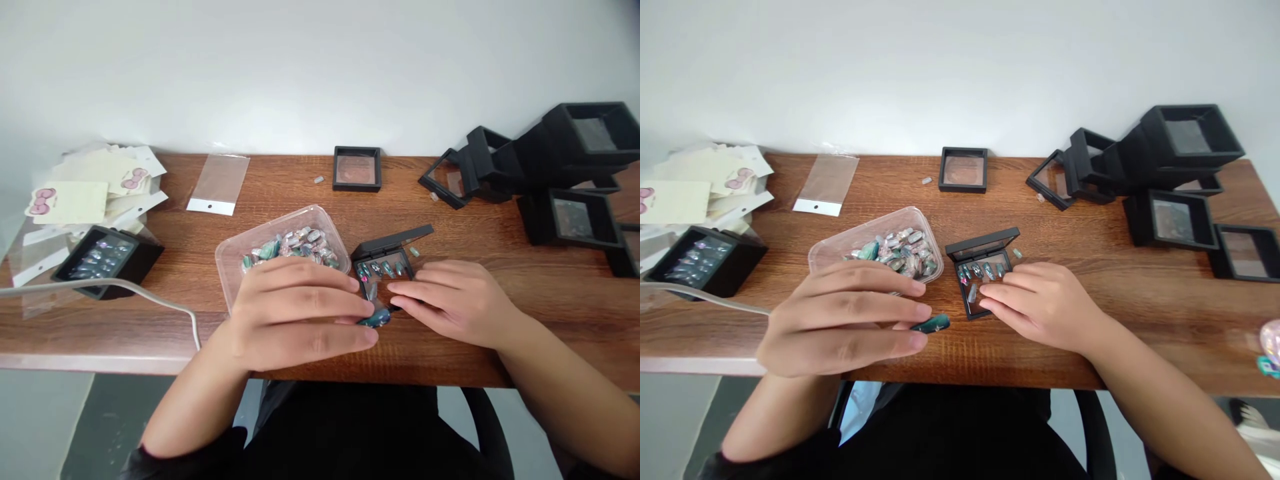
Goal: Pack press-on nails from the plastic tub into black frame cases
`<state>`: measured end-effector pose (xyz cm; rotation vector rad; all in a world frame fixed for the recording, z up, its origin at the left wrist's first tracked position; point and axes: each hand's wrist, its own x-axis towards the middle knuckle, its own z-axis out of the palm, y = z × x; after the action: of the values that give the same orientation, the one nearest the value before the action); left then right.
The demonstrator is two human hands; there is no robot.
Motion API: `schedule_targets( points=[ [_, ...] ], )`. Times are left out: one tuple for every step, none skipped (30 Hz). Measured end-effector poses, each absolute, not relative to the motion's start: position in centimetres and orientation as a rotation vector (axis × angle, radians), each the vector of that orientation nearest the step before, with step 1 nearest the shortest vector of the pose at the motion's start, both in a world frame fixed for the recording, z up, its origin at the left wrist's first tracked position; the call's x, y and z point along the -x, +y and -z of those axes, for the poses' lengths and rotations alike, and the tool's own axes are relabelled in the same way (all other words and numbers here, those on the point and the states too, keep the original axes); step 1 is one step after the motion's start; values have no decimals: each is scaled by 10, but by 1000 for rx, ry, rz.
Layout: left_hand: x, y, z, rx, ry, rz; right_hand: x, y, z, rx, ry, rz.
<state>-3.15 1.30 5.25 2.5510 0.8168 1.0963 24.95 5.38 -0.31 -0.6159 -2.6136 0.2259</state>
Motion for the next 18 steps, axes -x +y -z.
schedule_targets(
  points=[
    [30, 13, -50, -2571, 782, -1119, -249, 54, 3, 605, -2600, -234],
    [29, 12, -48, -2584, 760, -1140, -249, 53, 3, 593, -2580, -249],
    [28, 11, -46, -2594, 747, -1161, -249, 53, 3, 584, -2555, -268],
    [26, 10, -45, -2607, 741, -1176, -249, 52, 2, 578, -2529, -292],
    [25, 9, -44, -2625, 751, -1173, -248, 52, 1, 575, -2506, -322],
    [24, 7, -44, -2649, 772, -1147, -248, 51, -1, 572, -2485, -359],
    [22, 6, -44, -2674, 794, -1117, -248, 50, -3, 565, -2467, -399],
    [20, 4, -44, -2704, 805, -1084, -247, 49, -5, 554, -2454, -443],
    [18, 2, -43, -2732, 801, -1060, -247, 48, -7, 538, -2441, -493],
    [16, 1, -42, -2754, 785, -1048, -247, 47, -9, 519, -2430, -547],
    [13, 0, -40, -2768, 759, -1044, -247, 46, -10, 502, -2421, -599],
    [10, -1, -38, -2776, 724, -1053, -247, 45, -11, 487, -2416, -650],
    [7, -1, -36, -2778, 689, -1065, -247, 44, -11, 473, -2413, -695],
    [4, -1, -33, -2776, 662, -1075, -246, 43, -11, 457, -2409, -732],
    [1, -1, -31, -2771, 646, -1080, -246, 42, -10, 439, -2404, -758],
    [-1, -1, -29, -2768, 635, -1080, -245, 41, -9, 420, -2397, -770],
    [-3, -1, -28, -2764, 631, -1086, -244, 40, -9, 403, -2393, -772],
    [-5, -1, -27, -2761, 632, -1091, -244, 40, -8, 393, -2393, -764]
  ],
)
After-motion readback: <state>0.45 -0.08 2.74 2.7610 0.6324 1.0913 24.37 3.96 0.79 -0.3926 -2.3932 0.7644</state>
